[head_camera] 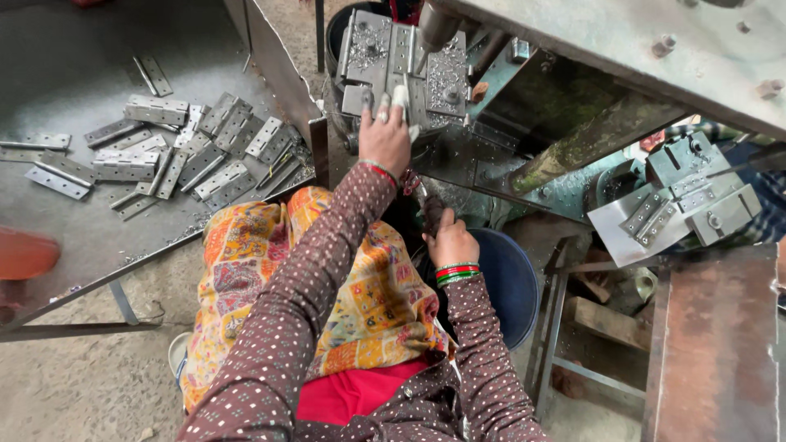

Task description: The person places metal hinge components into a drill press jig and lowers the drill to create holes, then moves the finished pieces into a storage bin.

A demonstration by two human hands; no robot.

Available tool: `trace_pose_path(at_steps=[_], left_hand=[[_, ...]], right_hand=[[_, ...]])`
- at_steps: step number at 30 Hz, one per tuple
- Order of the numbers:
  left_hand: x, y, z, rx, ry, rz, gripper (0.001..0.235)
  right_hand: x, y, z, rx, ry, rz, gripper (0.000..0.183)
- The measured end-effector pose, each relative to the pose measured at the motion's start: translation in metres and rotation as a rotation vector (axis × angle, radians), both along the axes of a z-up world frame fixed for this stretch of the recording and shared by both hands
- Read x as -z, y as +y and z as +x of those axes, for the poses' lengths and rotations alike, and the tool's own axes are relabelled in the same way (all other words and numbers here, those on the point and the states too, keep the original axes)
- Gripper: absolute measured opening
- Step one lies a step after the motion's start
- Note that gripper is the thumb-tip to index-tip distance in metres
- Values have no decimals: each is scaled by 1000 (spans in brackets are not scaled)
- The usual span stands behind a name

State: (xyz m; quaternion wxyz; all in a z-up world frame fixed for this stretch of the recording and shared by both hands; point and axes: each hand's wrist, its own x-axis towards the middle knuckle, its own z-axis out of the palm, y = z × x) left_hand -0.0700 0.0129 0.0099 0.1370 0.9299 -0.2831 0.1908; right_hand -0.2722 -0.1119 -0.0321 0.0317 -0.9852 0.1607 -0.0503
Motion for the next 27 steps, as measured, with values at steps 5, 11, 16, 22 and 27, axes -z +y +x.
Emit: trace_pose_path(at_steps=[5,11,16,22,27], left_hand=[[-8,-5,26,-15,69,-32,24],[-6,-5,22,-23,57,-35,25],[-8,-1,33,-50,31,-50,24],[-6,2,33,-28,117,-53,22],[0,-14,59,-37,191,-22,24]], right_hand=[[-8,1,0,-23,13,-21,67],[36,-14,-5,10,146,60,80],[159,-37,-14,-132,95,328,116],[119,-38,-1,-61,383,344,121],[41,-21,-6,15,285,117,96]])
